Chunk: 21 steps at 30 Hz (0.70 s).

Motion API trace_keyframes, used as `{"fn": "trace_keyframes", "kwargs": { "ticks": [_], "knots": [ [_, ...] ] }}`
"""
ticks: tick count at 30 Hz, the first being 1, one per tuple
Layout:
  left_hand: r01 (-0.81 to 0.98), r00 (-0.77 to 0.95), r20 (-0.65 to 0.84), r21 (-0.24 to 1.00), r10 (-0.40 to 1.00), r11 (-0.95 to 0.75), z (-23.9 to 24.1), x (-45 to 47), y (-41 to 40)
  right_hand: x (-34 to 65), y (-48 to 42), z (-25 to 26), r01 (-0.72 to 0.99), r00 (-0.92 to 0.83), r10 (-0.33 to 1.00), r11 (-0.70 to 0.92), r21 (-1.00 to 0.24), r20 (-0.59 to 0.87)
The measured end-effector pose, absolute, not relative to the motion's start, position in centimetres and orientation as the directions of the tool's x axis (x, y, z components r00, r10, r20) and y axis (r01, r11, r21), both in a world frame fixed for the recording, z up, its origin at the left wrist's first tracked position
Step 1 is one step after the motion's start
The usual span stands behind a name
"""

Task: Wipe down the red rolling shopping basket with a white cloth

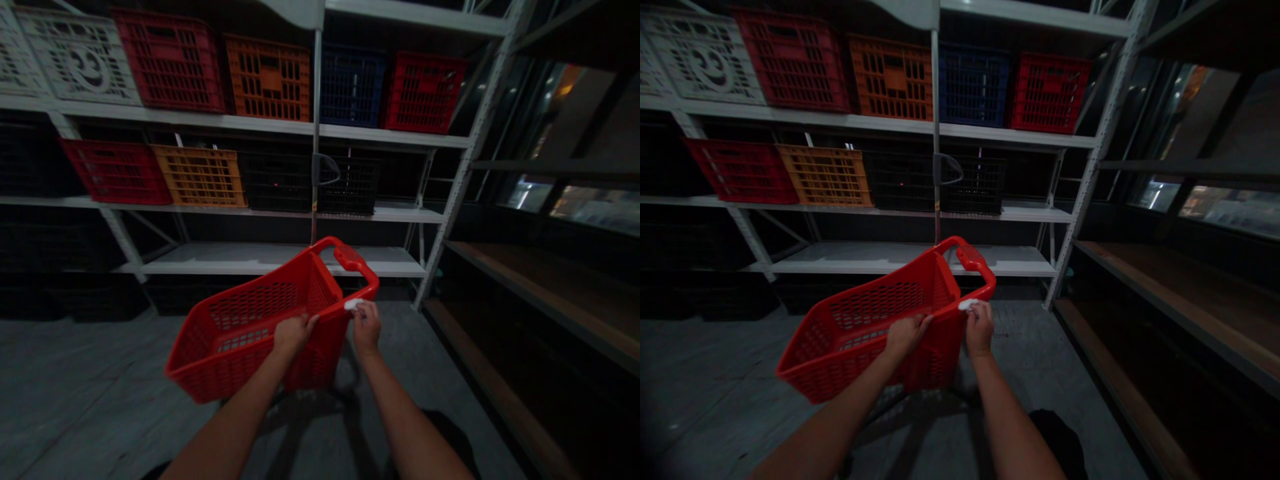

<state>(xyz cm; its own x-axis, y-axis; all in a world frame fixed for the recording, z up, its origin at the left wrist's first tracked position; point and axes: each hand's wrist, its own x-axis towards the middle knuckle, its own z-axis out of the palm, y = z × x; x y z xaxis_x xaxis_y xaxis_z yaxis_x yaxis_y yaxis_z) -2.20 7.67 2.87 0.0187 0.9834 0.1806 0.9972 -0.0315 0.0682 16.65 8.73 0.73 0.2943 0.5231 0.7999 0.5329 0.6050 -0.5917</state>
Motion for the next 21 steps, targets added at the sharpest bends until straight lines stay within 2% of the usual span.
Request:
{"fn": "trace_keyframes", "kwargs": {
  "ticks": [2,4,9,14,16,19,21],
  "knots": [
    [0.997,0.013,0.178,0.069,0.984,-0.026,3.0,-2.2,7.5,17.9,8.9,1.2,0.534,0.440,0.490,0.531,-0.658,0.752],
    [0.997,0.010,0.174,0.070,0.985,-0.022,3.1,-2.1,7.3,17.9,8.7,1.3,0.515,0.487,0.496,0.502,-0.695,0.719],
    [0.997,0.019,0.168,0.069,0.986,-0.031,3.3,-2.2,7.0,15.3,7.6,0.3,0.523,0.229,0.582,0.603,-0.603,0.781],
    [0.997,0.042,0.183,0.049,0.982,-0.051,3.2,-2.8,6.7,17.7,7.6,1.8,0.519,0.407,0.504,0.559,-0.647,0.762],
    [0.997,0.049,0.187,0.045,0.981,-0.058,3.1,-2.9,6.7,19.1,7.9,2.9,0.512,0.425,0.502,0.552,-0.658,0.753],
    [0.997,0.056,0.204,0.041,0.977,-0.066,2.9,-2.8,6.7,21.0,9.1,5.1,0.539,0.401,0.527,0.526,-0.658,0.749],
    [0.997,0.059,0.229,0.040,0.972,-0.070,2.8,-2.6,6.6,22.3,10.5,7.0,0.595,0.261,0.619,0.501,-0.628,0.741]
  ]
}}
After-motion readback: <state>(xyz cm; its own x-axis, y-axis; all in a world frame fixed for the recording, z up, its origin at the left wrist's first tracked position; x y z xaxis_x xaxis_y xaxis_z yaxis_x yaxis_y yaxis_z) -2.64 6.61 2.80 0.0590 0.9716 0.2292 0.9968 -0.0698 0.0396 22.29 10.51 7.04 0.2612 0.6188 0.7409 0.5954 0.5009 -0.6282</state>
